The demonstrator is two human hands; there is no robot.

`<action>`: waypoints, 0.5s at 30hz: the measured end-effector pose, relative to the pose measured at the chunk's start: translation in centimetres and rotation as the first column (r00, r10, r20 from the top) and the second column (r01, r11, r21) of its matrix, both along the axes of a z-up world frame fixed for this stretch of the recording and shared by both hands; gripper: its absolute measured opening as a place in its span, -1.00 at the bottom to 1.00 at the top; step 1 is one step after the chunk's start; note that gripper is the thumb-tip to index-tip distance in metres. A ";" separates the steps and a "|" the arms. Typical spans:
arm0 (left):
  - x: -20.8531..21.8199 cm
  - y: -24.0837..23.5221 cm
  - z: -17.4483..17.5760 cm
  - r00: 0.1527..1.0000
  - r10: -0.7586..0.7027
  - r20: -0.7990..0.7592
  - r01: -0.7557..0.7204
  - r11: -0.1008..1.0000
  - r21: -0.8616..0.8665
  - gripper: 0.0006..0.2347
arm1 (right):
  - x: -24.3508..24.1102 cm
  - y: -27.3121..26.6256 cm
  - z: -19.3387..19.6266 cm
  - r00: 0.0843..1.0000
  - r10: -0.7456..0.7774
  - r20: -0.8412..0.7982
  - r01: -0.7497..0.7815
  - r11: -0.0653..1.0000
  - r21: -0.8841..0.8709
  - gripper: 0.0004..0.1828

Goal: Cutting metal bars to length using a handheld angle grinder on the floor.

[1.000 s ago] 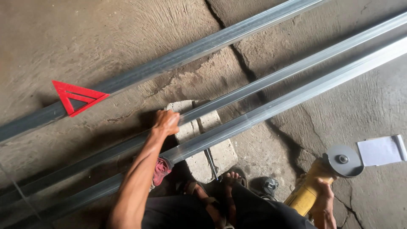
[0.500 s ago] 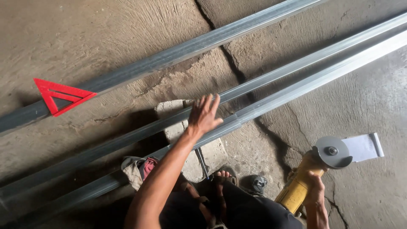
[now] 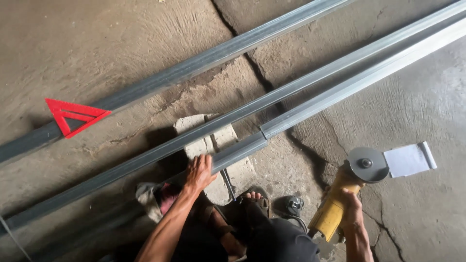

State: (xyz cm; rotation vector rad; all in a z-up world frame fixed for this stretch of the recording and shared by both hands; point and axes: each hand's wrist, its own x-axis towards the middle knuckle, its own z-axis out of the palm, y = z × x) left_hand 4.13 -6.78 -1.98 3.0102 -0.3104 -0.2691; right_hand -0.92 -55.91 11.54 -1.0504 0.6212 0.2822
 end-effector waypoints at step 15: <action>-11.7 14.7 4.7 0.880 0.382 -0.282 -0.304 0.909 0.285 -0.35 | 0.1 -1.8 -1.3 0.996 0.035 -0.087 -0.038 0.999 -0.031 -0.56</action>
